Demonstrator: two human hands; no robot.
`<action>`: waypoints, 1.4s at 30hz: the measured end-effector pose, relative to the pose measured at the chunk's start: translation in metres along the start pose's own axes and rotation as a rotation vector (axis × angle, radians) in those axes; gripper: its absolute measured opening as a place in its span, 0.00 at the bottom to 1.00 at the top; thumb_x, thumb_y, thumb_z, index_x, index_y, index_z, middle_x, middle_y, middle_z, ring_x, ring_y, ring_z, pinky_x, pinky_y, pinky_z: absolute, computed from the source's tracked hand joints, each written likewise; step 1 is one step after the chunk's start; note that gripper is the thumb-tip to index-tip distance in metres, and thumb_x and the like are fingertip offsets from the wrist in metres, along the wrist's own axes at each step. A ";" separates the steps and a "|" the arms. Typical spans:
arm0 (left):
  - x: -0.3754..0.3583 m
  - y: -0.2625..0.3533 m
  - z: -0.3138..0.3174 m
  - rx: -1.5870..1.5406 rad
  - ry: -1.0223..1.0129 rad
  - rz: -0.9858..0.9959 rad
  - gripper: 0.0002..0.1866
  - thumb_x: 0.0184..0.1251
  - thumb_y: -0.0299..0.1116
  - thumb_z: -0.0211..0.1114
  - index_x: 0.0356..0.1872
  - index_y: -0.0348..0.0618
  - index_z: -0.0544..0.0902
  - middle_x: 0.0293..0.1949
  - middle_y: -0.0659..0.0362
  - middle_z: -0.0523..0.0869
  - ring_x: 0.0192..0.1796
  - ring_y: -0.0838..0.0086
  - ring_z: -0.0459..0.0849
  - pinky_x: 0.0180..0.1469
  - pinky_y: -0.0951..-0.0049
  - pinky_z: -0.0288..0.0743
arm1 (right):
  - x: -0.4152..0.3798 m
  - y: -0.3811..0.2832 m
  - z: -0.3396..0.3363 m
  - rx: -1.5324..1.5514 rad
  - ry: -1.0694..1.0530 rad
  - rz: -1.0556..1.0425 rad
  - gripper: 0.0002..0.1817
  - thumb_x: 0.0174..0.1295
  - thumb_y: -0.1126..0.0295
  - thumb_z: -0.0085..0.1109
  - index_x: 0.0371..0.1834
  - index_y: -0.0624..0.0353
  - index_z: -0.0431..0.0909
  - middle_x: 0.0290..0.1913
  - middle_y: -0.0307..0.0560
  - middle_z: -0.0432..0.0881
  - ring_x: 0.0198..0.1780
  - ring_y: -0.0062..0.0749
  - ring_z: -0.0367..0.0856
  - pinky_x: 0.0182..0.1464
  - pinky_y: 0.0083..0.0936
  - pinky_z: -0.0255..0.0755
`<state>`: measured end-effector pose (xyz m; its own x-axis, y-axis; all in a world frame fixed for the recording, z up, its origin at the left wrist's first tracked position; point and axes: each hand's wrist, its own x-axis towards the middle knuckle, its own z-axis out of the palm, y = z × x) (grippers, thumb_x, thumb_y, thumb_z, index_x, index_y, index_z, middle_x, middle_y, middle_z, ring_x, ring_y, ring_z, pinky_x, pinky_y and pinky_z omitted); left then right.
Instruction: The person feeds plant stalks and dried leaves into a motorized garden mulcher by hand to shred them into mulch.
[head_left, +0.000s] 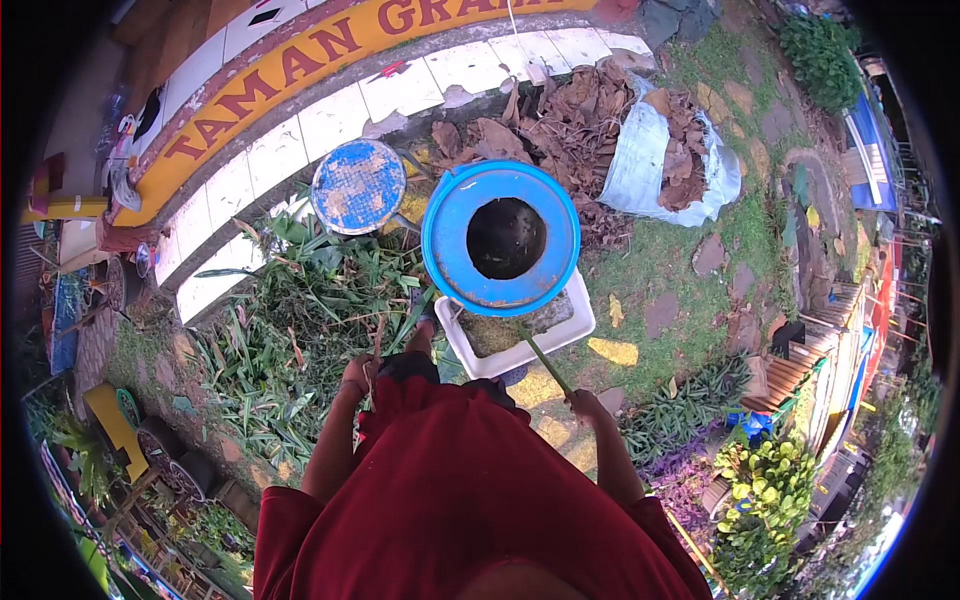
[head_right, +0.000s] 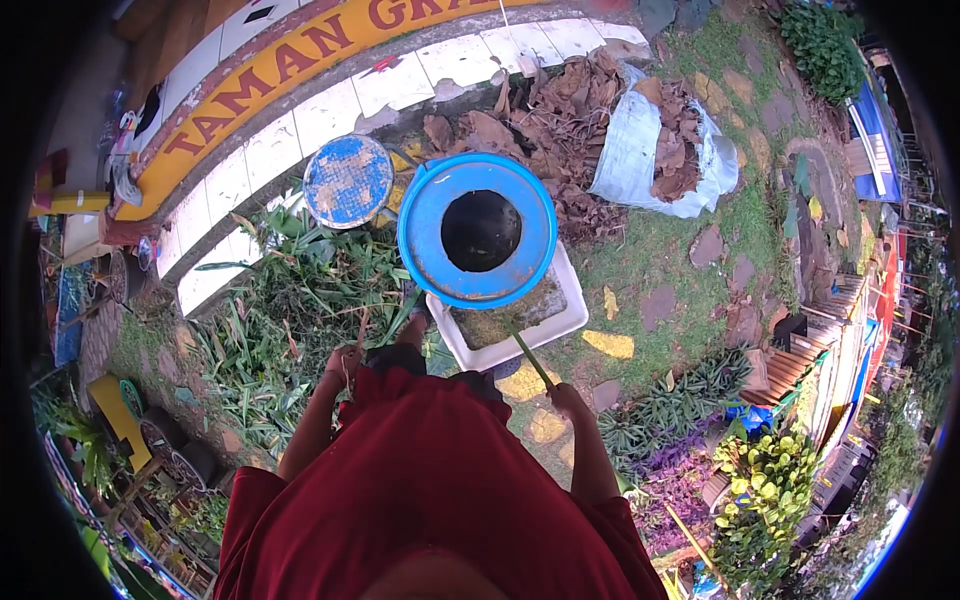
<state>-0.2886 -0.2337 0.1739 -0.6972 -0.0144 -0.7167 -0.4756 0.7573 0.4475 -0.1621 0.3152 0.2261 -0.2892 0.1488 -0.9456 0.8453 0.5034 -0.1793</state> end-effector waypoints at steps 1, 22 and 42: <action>0.002 -0.005 0.003 0.042 -0.011 -0.018 0.22 0.64 0.50 0.61 0.42 0.38 0.85 0.40 0.42 0.86 0.46 0.49 0.85 0.49 0.58 0.77 | 0.003 0.004 0.001 -0.005 -0.011 0.003 0.26 0.71 0.47 0.47 0.43 0.62 0.82 0.26 0.47 0.77 0.20 0.32 0.75 0.22 0.34 0.72; -0.010 -0.016 -0.005 -0.056 -0.052 -0.150 0.23 0.61 0.50 0.63 0.43 0.38 0.86 0.39 0.45 0.88 0.44 0.57 0.87 0.49 0.64 0.78 | -0.004 -0.008 0.009 -0.050 -0.044 0.011 0.25 0.72 0.48 0.45 0.46 0.61 0.80 0.25 0.44 0.76 0.19 0.32 0.73 0.22 0.36 0.75; -0.004 -0.038 0.004 -0.072 -0.025 -0.108 0.25 0.60 0.53 0.63 0.46 0.41 0.86 0.41 0.44 0.88 0.46 0.53 0.87 0.50 0.61 0.77 | -0.007 0.000 0.015 -0.060 -0.067 0.021 0.25 0.72 0.48 0.44 0.46 0.61 0.80 0.27 0.45 0.78 0.21 0.31 0.75 0.22 0.33 0.75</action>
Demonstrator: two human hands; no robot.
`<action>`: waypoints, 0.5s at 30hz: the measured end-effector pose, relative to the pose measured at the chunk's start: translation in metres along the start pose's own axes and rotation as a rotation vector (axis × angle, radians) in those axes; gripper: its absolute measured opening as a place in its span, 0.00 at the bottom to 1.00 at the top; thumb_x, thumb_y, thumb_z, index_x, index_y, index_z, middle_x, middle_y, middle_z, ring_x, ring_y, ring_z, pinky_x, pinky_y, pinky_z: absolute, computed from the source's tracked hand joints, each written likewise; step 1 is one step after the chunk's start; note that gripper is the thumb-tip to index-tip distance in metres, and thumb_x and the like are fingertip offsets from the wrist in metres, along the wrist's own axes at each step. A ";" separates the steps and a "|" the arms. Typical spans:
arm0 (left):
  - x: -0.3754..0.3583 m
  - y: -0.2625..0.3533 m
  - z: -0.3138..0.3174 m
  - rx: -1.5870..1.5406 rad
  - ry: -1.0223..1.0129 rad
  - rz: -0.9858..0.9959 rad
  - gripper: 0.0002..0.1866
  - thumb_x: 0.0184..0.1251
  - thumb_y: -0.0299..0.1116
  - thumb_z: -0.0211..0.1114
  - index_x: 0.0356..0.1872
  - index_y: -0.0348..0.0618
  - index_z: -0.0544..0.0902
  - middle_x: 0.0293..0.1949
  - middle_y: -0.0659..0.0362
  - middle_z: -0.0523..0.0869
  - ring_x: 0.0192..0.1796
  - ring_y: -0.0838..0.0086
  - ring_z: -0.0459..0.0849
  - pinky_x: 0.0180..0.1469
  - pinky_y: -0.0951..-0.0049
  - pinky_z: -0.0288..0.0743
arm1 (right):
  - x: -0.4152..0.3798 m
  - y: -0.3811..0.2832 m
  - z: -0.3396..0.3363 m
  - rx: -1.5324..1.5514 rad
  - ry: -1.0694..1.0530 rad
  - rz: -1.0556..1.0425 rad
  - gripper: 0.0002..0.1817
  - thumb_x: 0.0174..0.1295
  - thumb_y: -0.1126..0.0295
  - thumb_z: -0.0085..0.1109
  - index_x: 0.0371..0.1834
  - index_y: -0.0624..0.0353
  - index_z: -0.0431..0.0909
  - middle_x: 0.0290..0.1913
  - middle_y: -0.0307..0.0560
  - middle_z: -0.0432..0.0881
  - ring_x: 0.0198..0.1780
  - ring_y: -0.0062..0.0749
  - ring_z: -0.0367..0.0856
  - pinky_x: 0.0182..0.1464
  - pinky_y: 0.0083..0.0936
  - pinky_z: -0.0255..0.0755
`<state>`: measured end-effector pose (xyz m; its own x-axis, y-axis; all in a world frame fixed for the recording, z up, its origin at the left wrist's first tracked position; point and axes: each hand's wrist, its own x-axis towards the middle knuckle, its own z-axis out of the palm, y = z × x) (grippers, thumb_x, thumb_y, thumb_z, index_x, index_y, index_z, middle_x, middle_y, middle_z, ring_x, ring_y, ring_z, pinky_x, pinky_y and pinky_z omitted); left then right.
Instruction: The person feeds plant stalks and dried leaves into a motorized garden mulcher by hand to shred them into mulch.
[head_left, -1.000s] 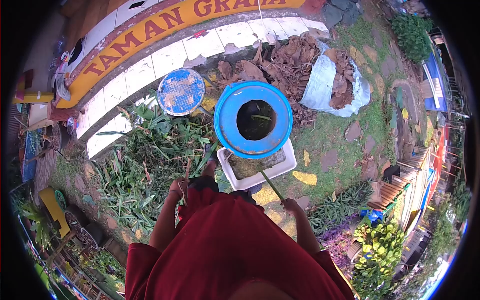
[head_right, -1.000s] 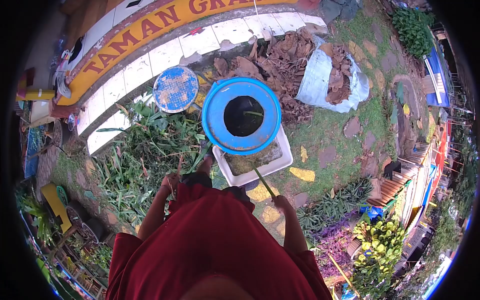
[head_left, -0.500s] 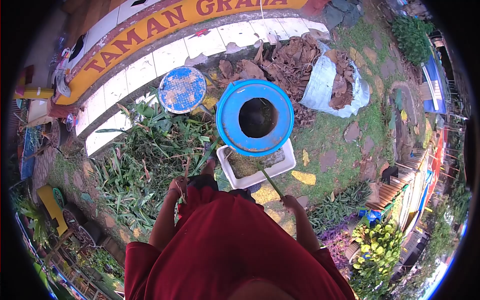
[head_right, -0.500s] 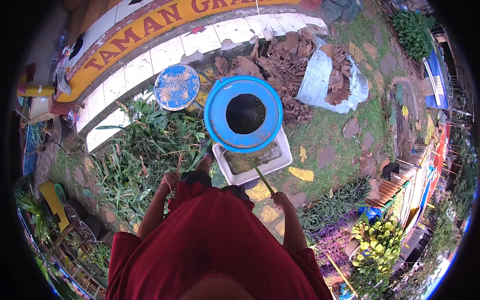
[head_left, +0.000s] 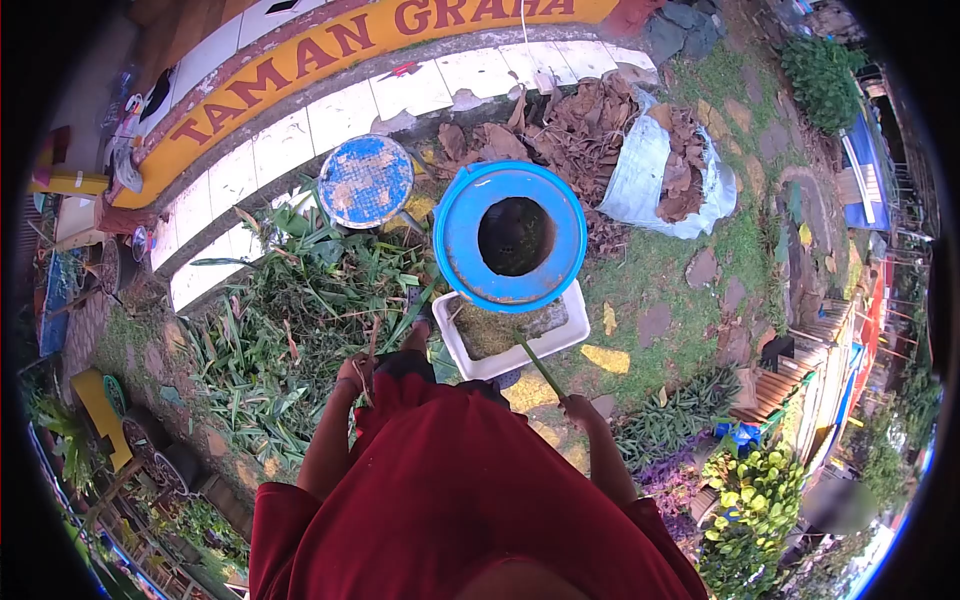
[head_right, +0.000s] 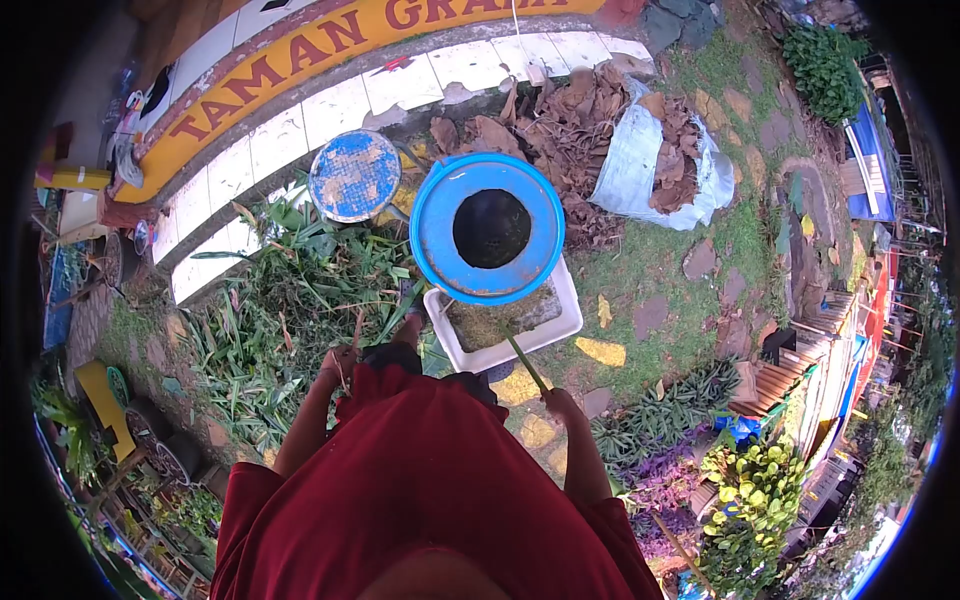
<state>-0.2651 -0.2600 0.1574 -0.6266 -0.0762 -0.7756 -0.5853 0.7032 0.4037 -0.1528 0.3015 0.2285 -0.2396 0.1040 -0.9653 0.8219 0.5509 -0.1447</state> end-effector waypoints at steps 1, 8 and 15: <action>0.001 -0.002 0.002 -0.016 0.013 -0.003 0.25 0.60 0.53 0.63 0.45 0.41 0.86 0.41 0.44 0.88 0.46 0.53 0.87 0.50 0.60 0.77 | -0.001 -0.001 0.000 -0.001 0.001 -0.001 0.25 0.72 0.48 0.44 0.46 0.61 0.80 0.27 0.45 0.78 0.21 0.31 0.75 0.22 0.33 0.75; 0.010 -0.019 0.008 -0.057 0.030 0.080 0.22 0.64 0.47 0.61 0.41 0.34 0.85 0.27 0.53 0.85 0.30 0.69 0.83 0.36 0.66 0.76 | 0.001 -0.003 0.000 0.035 0.021 -0.009 0.24 0.72 0.51 0.45 0.46 0.63 0.80 0.26 0.46 0.76 0.19 0.32 0.74 0.21 0.34 0.74; 0.009 -0.016 0.006 0.044 -0.007 0.053 0.22 0.65 0.50 0.60 0.40 0.38 0.84 0.43 0.41 0.85 0.48 0.47 0.84 0.50 0.54 0.76 | 0.001 -0.003 0.000 0.045 0.010 -0.020 0.23 0.72 0.52 0.45 0.45 0.64 0.80 0.24 0.46 0.75 0.18 0.32 0.73 0.20 0.34 0.72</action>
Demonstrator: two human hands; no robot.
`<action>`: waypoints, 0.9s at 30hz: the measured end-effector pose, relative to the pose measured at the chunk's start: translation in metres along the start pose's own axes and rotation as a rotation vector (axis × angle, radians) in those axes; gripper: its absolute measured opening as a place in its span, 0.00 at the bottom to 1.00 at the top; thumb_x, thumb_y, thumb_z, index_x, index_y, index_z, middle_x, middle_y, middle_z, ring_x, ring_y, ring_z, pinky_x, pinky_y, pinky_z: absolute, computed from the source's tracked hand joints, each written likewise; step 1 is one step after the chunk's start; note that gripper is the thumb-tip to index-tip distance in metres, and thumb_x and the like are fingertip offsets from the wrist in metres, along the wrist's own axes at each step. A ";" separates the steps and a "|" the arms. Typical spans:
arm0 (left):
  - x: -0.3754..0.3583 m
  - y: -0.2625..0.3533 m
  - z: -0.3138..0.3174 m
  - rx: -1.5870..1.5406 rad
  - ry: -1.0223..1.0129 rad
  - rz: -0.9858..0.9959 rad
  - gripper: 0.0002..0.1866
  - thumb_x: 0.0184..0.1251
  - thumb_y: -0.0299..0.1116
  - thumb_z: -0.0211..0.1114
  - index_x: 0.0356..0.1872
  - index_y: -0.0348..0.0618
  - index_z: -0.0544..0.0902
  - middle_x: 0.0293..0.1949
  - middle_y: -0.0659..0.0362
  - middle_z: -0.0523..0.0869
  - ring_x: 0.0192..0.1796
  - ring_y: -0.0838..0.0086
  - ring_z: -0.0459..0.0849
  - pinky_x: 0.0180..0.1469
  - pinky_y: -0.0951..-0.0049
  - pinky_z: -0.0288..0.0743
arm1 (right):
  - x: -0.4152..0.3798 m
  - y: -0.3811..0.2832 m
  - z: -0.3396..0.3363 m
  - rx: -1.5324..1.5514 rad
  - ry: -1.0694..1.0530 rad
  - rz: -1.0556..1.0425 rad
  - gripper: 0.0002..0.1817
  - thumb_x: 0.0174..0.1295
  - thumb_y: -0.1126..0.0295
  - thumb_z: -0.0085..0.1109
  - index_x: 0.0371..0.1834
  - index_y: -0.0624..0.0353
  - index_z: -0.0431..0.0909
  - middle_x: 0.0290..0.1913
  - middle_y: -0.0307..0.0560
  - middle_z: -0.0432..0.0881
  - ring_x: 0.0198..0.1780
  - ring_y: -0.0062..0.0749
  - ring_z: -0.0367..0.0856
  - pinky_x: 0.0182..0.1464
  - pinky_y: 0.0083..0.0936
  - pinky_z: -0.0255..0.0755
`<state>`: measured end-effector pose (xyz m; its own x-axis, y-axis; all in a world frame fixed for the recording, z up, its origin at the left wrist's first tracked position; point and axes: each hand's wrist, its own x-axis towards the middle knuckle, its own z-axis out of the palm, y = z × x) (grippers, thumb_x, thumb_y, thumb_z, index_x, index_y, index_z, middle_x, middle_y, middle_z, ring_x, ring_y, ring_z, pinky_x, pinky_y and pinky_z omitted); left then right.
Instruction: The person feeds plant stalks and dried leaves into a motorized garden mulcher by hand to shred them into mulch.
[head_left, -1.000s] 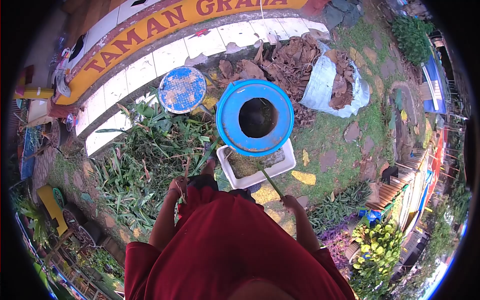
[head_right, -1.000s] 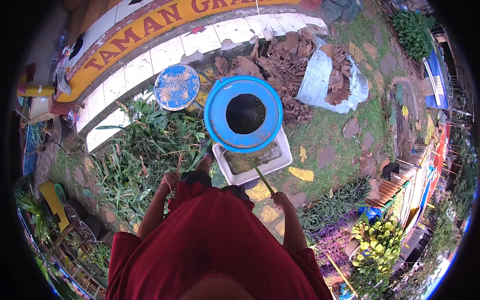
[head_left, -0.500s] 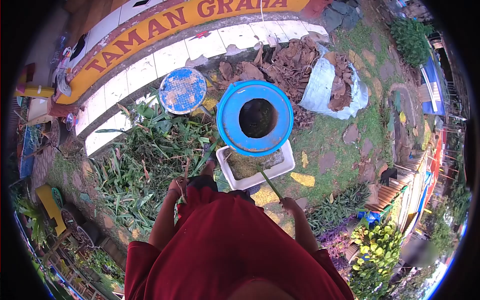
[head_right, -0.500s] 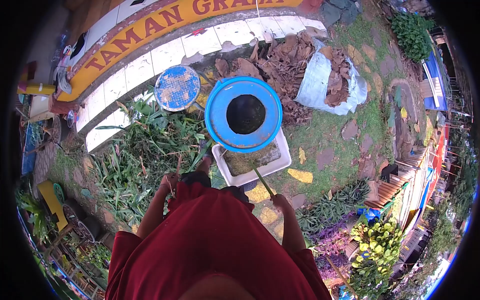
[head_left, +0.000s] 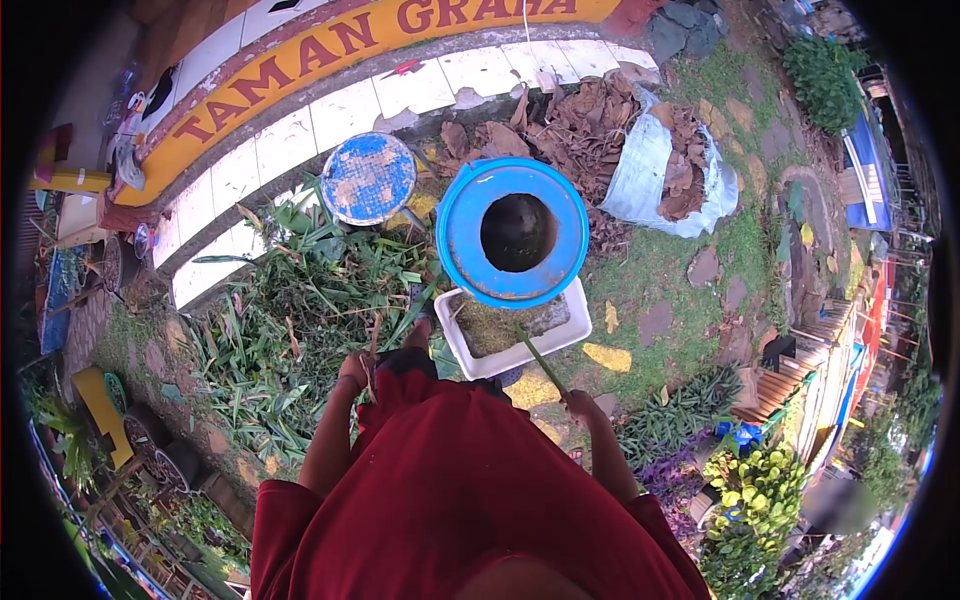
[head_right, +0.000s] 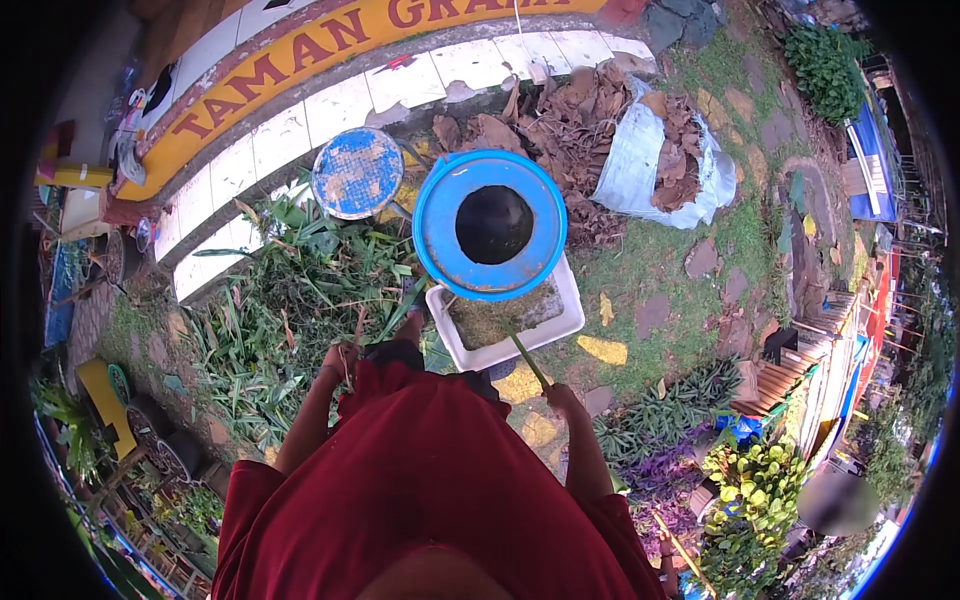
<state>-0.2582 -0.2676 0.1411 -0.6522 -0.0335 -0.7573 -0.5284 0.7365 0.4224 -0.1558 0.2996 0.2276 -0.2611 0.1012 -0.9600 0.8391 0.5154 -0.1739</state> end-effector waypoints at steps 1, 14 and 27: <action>0.001 -0.004 0.002 0.001 0.001 0.014 0.22 0.65 0.50 0.60 0.40 0.38 0.84 0.43 0.41 0.85 0.48 0.47 0.84 0.50 0.54 0.76 | 0.003 0.001 0.000 -0.002 0.011 0.002 0.24 0.72 0.52 0.45 0.45 0.64 0.80 0.23 0.46 0.75 0.18 0.32 0.73 0.20 0.34 0.71; -0.046 0.020 -0.003 0.097 0.002 0.019 0.23 0.65 0.49 0.63 0.46 0.38 0.85 0.29 0.52 0.88 0.32 0.68 0.87 0.38 0.66 0.79 | -0.019 0.023 0.018 -0.077 0.129 -0.093 0.27 0.68 0.49 0.49 0.40 0.67 0.84 0.41 0.64 0.85 0.45 0.53 0.84 0.47 0.44 0.74; -0.065 0.043 0.040 0.122 -0.043 0.099 0.20 0.68 0.42 0.60 0.47 0.33 0.83 0.26 0.53 0.86 0.26 0.69 0.85 0.30 0.66 0.76 | 0.023 0.147 0.058 0.045 0.099 0.028 0.28 0.70 0.46 0.48 0.38 0.62 0.85 0.16 0.51 0.76 0.13 0.41 0.76 0.19 0.37 0.71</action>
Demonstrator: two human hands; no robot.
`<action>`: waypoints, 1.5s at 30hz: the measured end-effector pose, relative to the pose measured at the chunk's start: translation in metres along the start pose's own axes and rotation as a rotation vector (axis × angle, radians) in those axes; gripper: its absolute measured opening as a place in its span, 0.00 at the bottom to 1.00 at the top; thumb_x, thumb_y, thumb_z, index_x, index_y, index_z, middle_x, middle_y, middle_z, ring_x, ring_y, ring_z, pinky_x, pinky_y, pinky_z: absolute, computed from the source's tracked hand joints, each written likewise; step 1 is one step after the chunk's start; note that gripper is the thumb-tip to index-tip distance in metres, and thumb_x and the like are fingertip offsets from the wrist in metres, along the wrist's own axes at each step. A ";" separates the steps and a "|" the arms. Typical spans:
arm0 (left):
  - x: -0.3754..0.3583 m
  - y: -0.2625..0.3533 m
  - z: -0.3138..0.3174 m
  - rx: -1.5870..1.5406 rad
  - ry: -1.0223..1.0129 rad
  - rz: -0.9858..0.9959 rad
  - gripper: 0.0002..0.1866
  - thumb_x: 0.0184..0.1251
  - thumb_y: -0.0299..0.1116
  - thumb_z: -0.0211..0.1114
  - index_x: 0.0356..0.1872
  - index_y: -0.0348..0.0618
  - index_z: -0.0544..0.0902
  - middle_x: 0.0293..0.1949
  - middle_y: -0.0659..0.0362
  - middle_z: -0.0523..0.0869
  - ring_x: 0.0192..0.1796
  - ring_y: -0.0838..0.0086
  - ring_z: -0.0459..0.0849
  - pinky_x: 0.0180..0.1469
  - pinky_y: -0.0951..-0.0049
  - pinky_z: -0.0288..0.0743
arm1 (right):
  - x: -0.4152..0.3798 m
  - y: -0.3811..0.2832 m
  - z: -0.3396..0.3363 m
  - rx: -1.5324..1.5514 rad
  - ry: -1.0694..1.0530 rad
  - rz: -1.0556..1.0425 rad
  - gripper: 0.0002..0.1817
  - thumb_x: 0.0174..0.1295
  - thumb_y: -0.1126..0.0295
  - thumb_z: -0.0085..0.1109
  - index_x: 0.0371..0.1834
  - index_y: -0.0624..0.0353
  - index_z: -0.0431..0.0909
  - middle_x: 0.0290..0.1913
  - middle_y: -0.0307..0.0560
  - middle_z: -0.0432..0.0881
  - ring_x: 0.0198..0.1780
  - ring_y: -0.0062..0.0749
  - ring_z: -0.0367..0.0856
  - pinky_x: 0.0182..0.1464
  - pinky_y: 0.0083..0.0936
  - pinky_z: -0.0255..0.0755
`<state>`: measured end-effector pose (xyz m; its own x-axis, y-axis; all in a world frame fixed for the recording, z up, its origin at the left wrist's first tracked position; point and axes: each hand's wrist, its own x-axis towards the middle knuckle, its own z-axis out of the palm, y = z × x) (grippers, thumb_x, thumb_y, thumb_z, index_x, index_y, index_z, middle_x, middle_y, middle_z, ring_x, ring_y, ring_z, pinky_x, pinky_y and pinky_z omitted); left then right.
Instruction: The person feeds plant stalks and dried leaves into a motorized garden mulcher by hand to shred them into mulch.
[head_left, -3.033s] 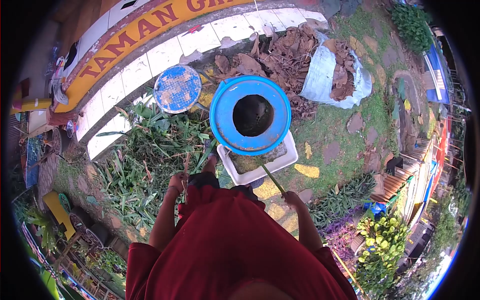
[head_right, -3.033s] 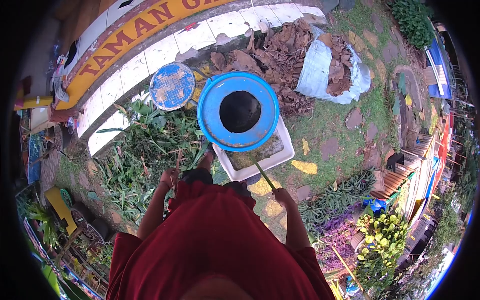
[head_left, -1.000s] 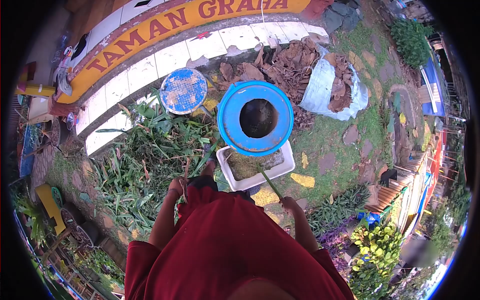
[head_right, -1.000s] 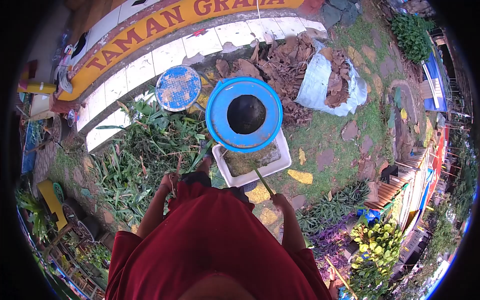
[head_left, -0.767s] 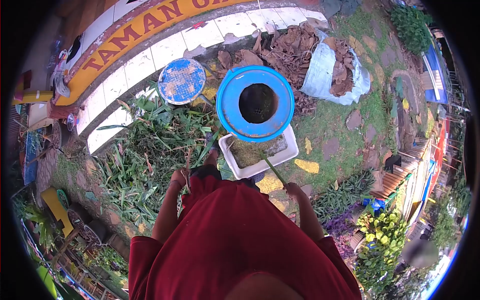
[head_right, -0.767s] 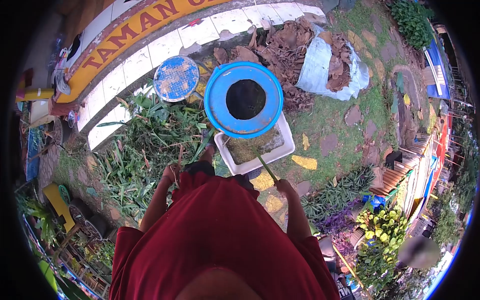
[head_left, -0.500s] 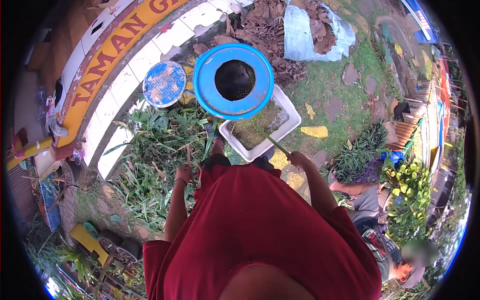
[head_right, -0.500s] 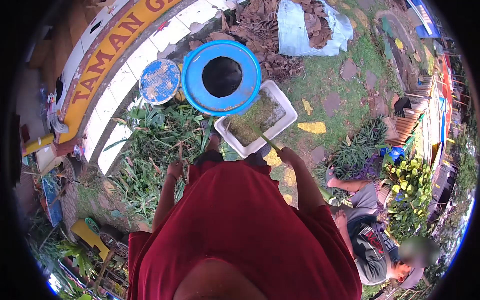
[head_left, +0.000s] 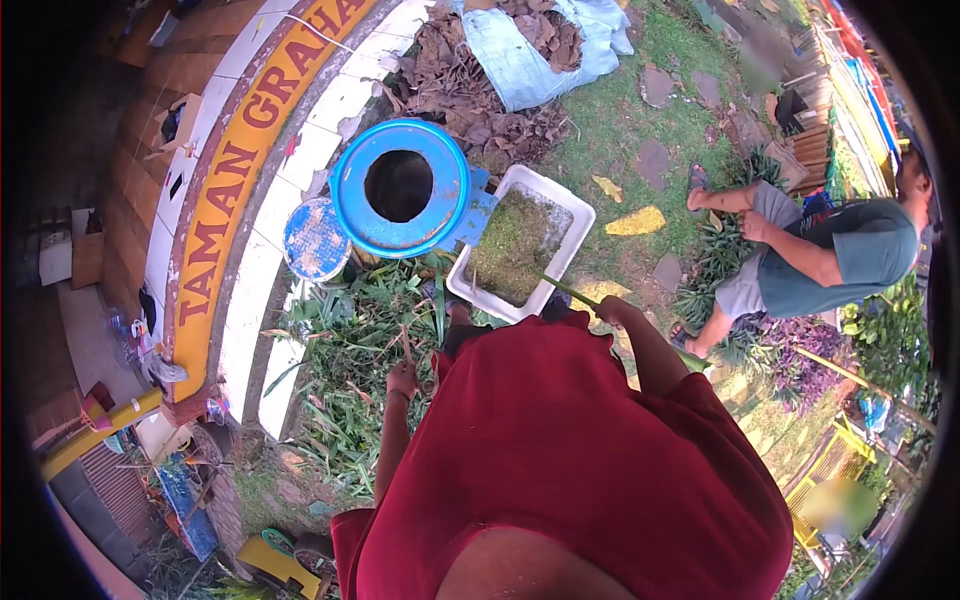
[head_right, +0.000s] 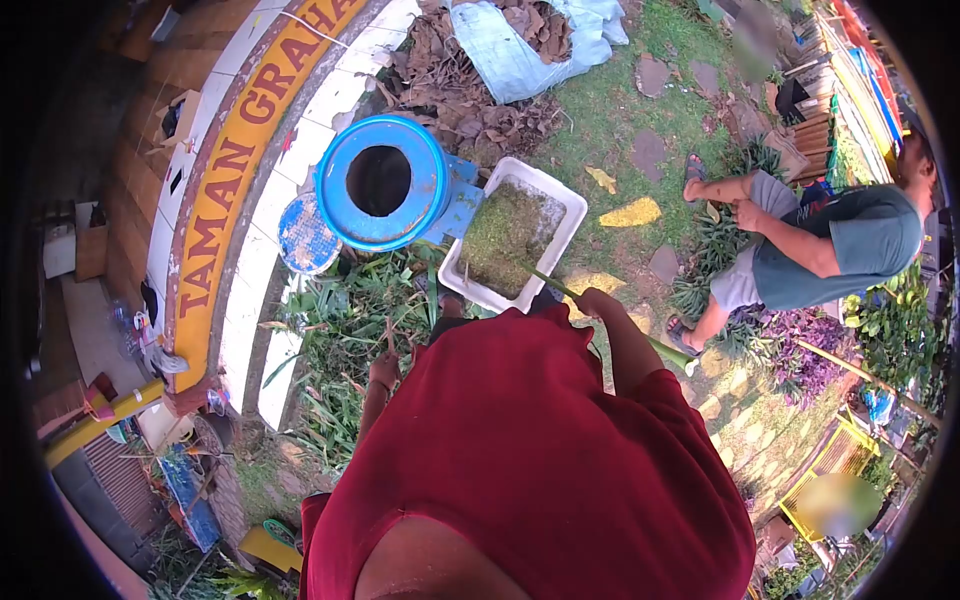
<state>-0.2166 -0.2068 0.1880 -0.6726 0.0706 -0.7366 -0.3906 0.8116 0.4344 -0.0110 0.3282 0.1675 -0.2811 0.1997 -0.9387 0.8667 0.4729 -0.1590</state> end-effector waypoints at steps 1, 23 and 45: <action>-0.007 0.008 0.001 -0.005 -0.026 0.008 0.20 0.68 0.42 0.60 0.46 0.33 0.83 0.25 0.52 0.85 0.25 0.68 0.84 0.30 0.66 0.76 | -0.006 0.007 0.000 0.017 0.012 -0.005 0.29 0.69 0.45 0.49 0.36 0.63 0.85 0.16 0.52 0.77 0.14 0.41 0.77 0.19 0.38 0.71; -0.051 0.003 0.066 0.226 -0.039 0.042 0.23 0.67 0.52 0.60 0.43 0.38 0.86 0.26 0.52 0.88 0.29 0.66 0.89 0.34 0.64 0.81 | 0.004 0.076 0.007 -0.068 0.125 -0.075 0.31 0.67 0.42 0.50 0.33 0.61 0.87 0.26 0.57 0.84 0.23 0.43 0.83 0.28 0.39 0.75; -0.028 -0.089 0.101 0.340 -0.123 0.113 0.18 0.65 0.46 0.58 0.47 0.45 0.83 0.35 0.52 0.87 0.40 0.58 0.88 0.45 0.60 0.81 | 0.028 0.067 0.011 -0.212 0.172 -0.284 0.13 0.50 0.67 0.61 0.25 0.70 0.82 0.22 0.58 0.83 0.24 0.40 0.85 0.28 0.36 0.76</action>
<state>-0.0991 -0.2225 0.1179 -0.6108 0.2235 -0.7596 -0.0728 0.9394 0.3350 0.0438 0.3566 0.1273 -0.5778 0.1678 -0.7987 0.6453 0.6931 -0.3212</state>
